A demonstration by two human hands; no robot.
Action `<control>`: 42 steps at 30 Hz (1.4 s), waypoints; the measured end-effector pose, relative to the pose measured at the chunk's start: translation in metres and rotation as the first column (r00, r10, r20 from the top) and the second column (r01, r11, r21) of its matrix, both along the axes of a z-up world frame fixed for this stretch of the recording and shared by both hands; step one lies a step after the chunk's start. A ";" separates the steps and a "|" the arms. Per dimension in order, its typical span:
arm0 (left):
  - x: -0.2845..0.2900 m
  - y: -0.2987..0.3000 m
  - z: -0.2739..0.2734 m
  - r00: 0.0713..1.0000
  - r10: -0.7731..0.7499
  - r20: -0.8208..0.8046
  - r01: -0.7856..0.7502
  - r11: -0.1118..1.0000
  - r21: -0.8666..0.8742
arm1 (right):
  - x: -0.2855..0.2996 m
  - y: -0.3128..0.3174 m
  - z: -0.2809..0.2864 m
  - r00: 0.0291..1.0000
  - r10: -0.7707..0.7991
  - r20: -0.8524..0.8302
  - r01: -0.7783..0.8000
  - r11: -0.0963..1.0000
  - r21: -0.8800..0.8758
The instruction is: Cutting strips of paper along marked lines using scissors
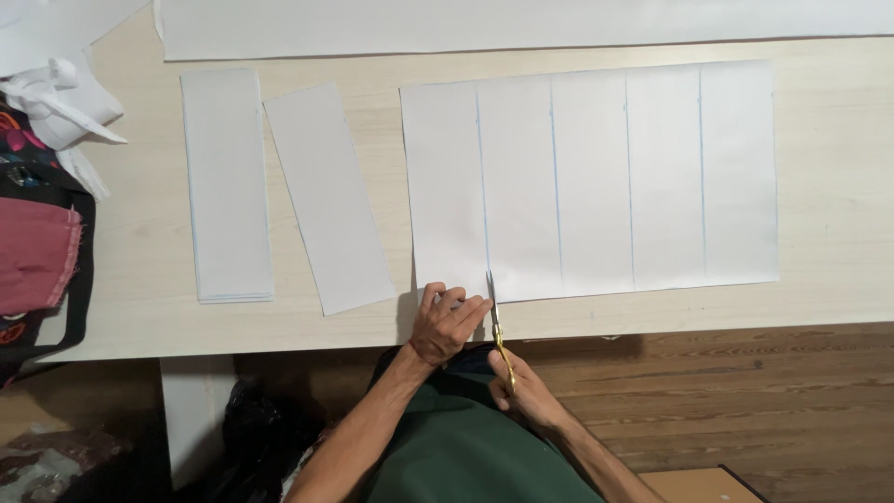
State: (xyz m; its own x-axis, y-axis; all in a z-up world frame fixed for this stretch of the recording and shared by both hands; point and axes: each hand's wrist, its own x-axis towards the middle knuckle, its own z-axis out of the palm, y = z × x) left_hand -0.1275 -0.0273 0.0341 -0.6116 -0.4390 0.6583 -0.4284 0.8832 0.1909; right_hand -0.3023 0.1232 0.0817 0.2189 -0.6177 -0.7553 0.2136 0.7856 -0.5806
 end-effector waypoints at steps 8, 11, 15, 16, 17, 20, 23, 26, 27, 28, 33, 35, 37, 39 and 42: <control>0.004 -0.002 -0.001 1.000 -0.004 0.017 0.004 1.000 0.005 | 0.003 -0.006 -0.003 0.999 -0.023 0.023 0.023 0.999 0.032; 0.006 -0.002 0.000 1.000 -0.014 0.021 0.014 1.000 0.018 | 0.003 -0.015 0.008 0.999 -0.046 0.023 0.043 0.992 0.115; 0.009 -0.002 -0.004 1.000 -0.011 0.023 0.010 1.000 0.019 | 0.007 -0.016 0.002 0.995 -0.086 0.058 0.078 0.989 0.129; 0.010 -0.003 -0.006 1.000 -0.012 0.014 0.012 1.000 0.019 | 0.008 -0.016 -0.001 0.994 -0.087 0.061 0.080 0.990 0.117; 0.010 -0.003 -0.007 1.000 -0.014 0.004 0.014 1.000 0.019 | 0.009 -0.016 -0.004 0.994 -0.089 0.063 0.082 0.991 0.104; 0.013 -0.003 -0.003 1.000 -0.021 0.007 0.021 1.000 0.019 | 0.009 -0.025 0.008 0.997 -0.076 0.030 0.072 0.991 0.114; 0.016 -0.003 0.001 0.999 -0.037 0.017 0.037 0.999 0.033 | 0.010 -0.030 0.010 0.996 -0.074 0.046 0.069 0.992 0.109; 0.019 -0.004 0.001 0.999 -0.044 0.020 0.043 0.998 0.047 | 0.010 -0.035 0.012 0.996 -0.081 0.023 0.076 0.984 0.160; 0.020 -0.003 0.001 0.999 -0.043 0.019 0.042 0.998 0.047 | 0.010 -0.040 0.019 0.997 -0.080 0.023 0.075 0.984 0.160; 0.021 -0.003 0.001 0.999 -0.050 0.018 0.049 0.998 0.048 | 0.010 -0.044 0.025 0.998 -0.065 0.027 0.060 0.986 0.156; 0.025 -0.005 0.003 0.998 -0.059 0.020 0.058 0.997 0.056 | 0.011 -0.040 0.010 0.998 -0.065 0.025 0.060 0.986 0.156; 0.026 -0.007 0.007 0.997 -0.079 0.010 0.078 0.994 0.074 | 0.013 -0.047 0.018 0.997 -0.073 0.021 0.068 0.984 0.164; 0.025 -0.007 0.013 0.997 -0.076 0.009 0.075 0.995 0.067 | 0.014 -0.052 0.024 0.998 -0.064 0.019 0.060 0.984 0.167; 0.024 -0.007 0.013 0.998 -0.070 0.009 0.069 0.996 0.057 | 0.015 -0.058 0.031 0.999 -0.051 0.019 0.048 0.985 0.167; 0.025 -0.007 0.007 0.997 -0.079 -0.009 0.079 0.995 0.061 | 0.018 -0.065 0.036 0.998 -0.062 0.024 0.057 0.985 0.164</control>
State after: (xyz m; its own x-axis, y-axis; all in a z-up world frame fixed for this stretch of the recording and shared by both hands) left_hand -0.1024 -0.0338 0.0413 -0.6419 -0.4286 0.6358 -0.3561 0.9010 0.2477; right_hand -0.2848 0.0577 0.1181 0.2083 -0.4991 -0.8411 0.2775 0.8548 -0.4385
